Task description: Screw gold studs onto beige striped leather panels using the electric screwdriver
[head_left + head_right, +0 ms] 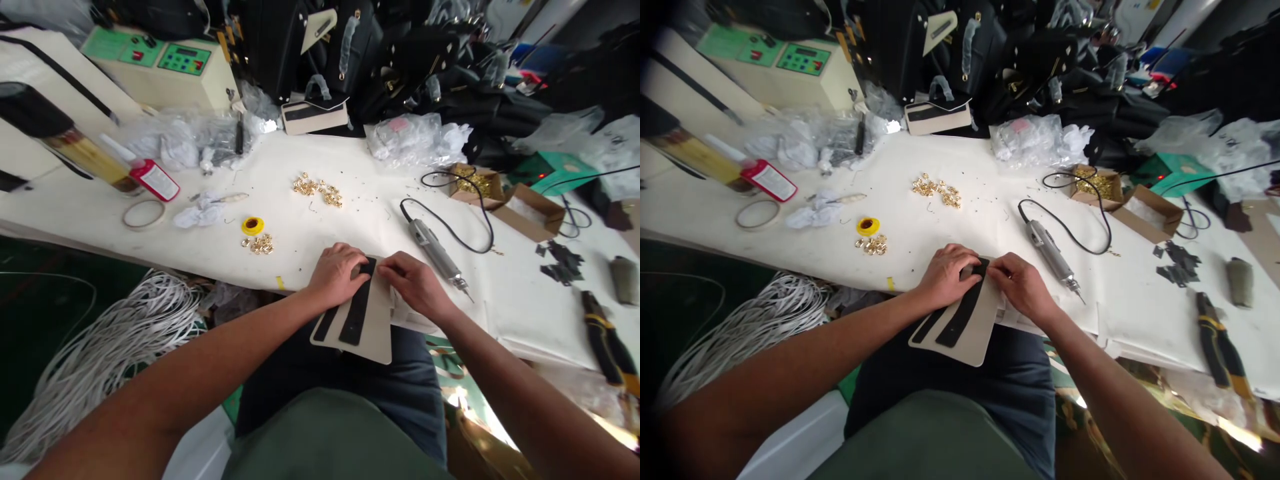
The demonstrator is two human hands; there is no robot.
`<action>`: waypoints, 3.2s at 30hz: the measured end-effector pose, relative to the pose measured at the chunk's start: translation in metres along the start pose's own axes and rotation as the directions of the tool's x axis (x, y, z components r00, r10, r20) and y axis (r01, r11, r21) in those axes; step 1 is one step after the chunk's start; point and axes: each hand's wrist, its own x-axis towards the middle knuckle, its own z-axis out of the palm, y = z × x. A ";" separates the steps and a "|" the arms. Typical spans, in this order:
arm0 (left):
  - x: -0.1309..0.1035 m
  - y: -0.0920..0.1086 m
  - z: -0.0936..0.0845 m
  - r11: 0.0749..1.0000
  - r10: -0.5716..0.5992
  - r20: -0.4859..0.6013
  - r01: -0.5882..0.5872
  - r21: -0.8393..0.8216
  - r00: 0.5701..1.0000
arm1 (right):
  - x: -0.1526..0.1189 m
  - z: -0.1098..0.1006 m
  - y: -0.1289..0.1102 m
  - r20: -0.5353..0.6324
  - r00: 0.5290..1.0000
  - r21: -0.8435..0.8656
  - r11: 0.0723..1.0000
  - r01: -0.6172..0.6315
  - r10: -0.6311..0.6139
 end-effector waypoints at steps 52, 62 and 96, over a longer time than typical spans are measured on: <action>-0.001 -0.001 0.001 0.999 0.037 -0.014 -0.036 0.032 0.999 | 0.016 -0.005 0.007 -0.086 0.985 -0.027 0.988 -0.152 0.149; -0.003 -0.001 0.002 0.997 0.060 -0.025 -0.059 0.040 0.998 | 0.006 -0.062 0.079 -0.342 0.900 -0.576 0.696 -0.428 0.270; -0.001 0.001 0.001 1.000 0.020 0.000 -0.020 0.019 1.000 | 0.040 0.040 -0.043 -0.582 0.813 0.445 0.838 0.315 0.004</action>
